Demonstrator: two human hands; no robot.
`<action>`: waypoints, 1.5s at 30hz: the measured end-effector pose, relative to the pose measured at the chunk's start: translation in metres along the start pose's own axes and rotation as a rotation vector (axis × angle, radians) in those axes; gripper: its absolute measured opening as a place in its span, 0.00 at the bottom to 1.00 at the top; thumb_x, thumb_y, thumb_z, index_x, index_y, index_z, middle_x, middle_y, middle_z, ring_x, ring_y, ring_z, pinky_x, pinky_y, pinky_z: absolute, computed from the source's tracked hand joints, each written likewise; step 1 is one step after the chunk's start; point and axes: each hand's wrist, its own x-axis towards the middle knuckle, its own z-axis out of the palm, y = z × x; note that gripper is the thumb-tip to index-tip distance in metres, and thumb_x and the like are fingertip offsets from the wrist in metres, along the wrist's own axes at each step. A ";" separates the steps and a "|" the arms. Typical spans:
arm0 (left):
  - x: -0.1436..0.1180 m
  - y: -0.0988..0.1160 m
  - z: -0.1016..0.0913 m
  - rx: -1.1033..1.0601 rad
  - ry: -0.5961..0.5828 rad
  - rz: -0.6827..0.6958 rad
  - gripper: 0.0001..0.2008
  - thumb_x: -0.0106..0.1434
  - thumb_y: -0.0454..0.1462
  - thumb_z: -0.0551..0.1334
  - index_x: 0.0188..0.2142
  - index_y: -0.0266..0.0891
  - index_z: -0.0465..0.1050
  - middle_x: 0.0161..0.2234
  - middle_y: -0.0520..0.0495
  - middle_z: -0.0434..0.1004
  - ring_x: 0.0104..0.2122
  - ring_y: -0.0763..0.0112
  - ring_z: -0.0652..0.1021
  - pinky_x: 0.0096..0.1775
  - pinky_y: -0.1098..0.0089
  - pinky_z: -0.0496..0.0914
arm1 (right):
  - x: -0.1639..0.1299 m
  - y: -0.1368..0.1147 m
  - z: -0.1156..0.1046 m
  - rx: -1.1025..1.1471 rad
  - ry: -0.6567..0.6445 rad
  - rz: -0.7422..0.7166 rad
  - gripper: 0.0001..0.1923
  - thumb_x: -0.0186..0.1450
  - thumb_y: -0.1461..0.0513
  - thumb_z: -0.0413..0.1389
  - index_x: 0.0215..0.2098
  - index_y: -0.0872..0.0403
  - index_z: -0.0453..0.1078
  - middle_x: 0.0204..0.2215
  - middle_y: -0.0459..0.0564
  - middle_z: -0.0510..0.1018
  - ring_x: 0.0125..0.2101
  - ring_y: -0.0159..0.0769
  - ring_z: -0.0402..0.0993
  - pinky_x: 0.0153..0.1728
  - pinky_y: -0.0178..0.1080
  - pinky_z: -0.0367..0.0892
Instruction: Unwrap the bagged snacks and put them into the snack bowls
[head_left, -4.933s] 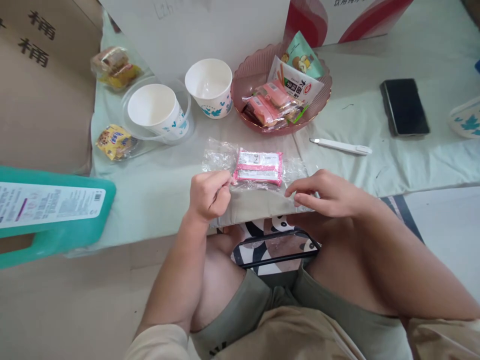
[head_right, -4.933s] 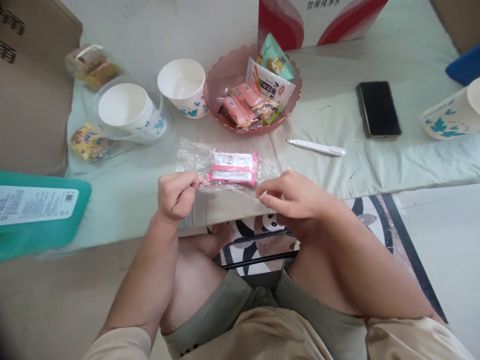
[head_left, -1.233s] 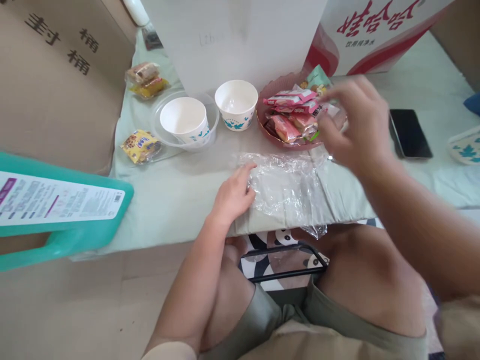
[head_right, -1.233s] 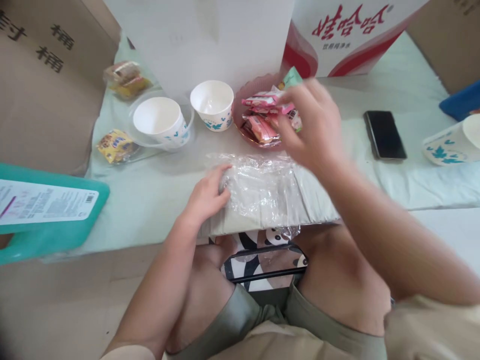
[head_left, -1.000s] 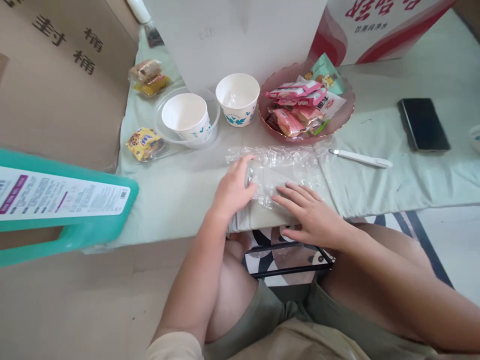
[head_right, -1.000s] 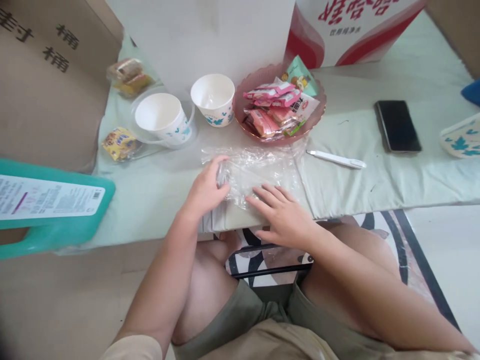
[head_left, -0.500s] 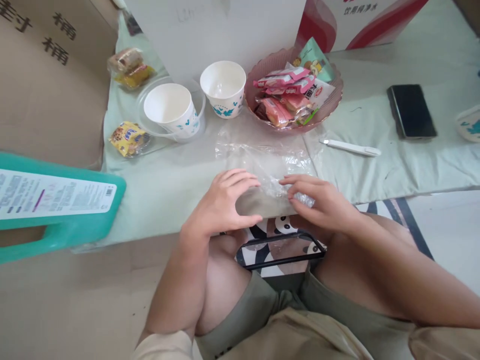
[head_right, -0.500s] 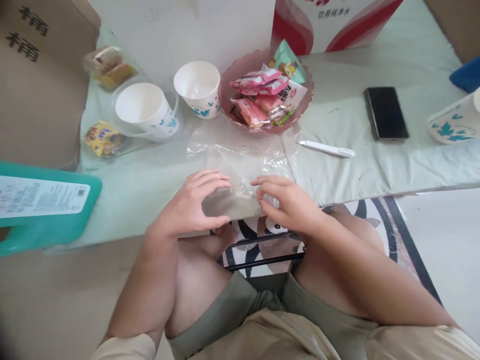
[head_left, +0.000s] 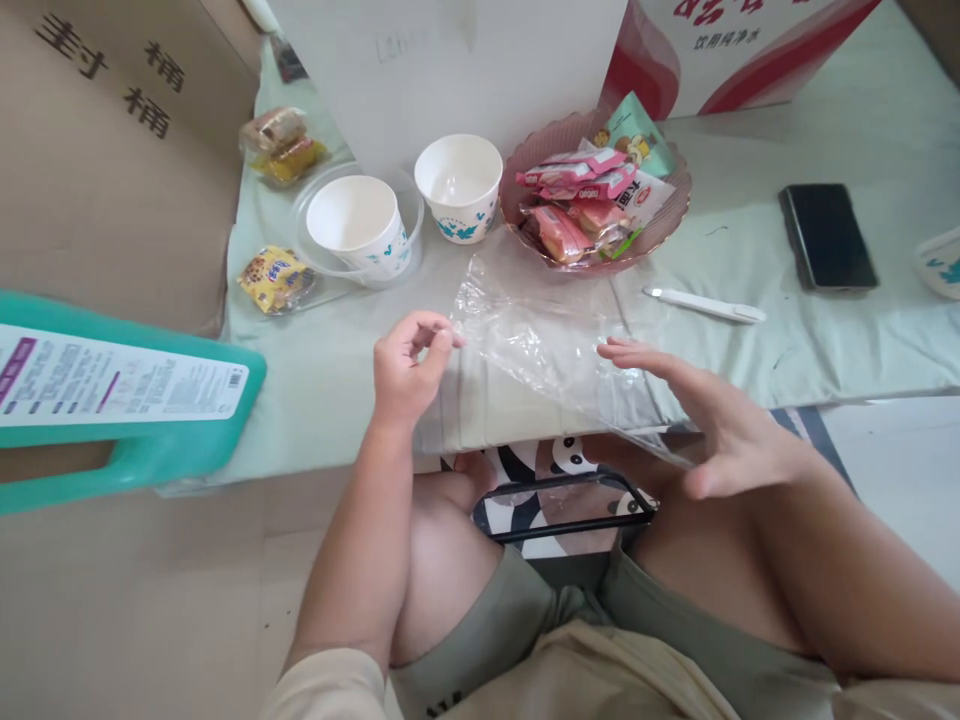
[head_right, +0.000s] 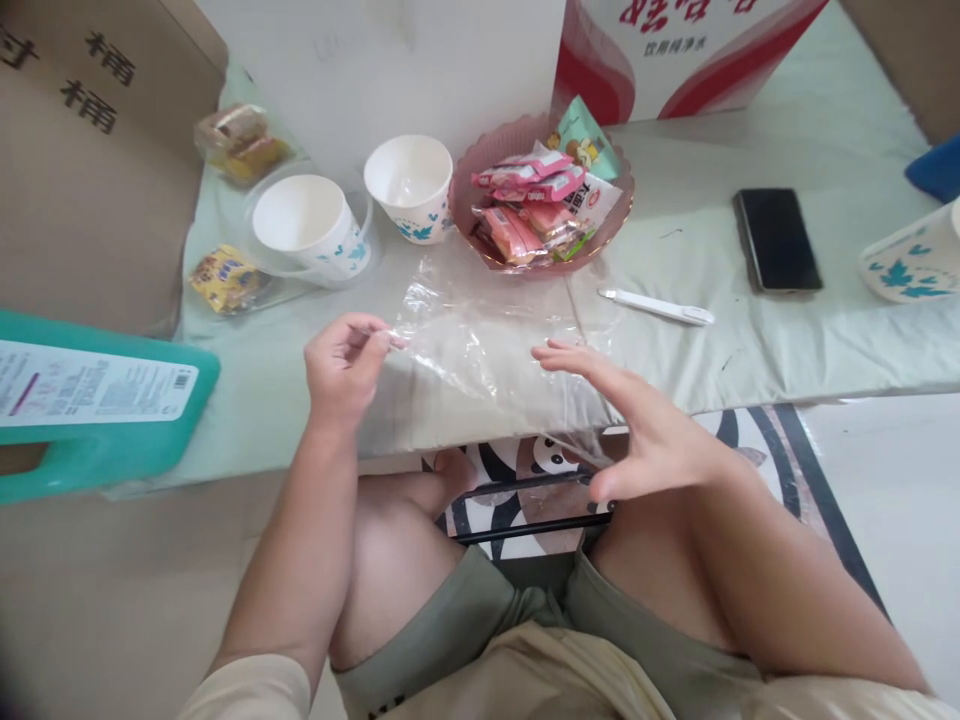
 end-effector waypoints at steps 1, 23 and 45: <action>0.002 -0.002 0.001 -0.030 0.057 -0.015 0.07 0.62 0.41 0.66 0.32 0.41 0.74 0.25 0.51 0.81 0.26 0.72 0.82 0.31 0.72 0.75 | 0.000 -0.002 0.004 -0.074 -0.010 0.001 0.51 0.58 0.32 0.59 0.70 0.47 0.58 0.71 0.59 0.62 0.71 0.60 0.54 0.70 0.63 0.53; 0.015 -0.012 0.007 -0.191 0.210 0.014 0.16 0.66 0.53 0.61 0.33 0.45 0.64 0.29 0.50 0.79 0.28 0.71 0.77 0.28 0.71 0.68 | 0.024 0.013 0.049 -0.256 0.120 -0.087 0.42 0.63 0.45 0.64 0.69 0.46 0.55 0.73 0.62 0.54 0.73 0.59 0.48 0.68 0.67 0.53; 0.013 0.000 0.019 -0.171 0.268 -0.001 0.25 0.70 0.61 0.50 0.30 0.44 0.61 0.27 0.50 0.79 0.29 0.67 0.82 0.32 0.65 0.75 | 0.040 0.020 0.039 0.182 0.863 0.253 0.18 0.72 0.49 0.50 0.27 0.48 0.66 0.24 0.47 0.76 0.29 0.41 0.79 0.36 0.48 0.77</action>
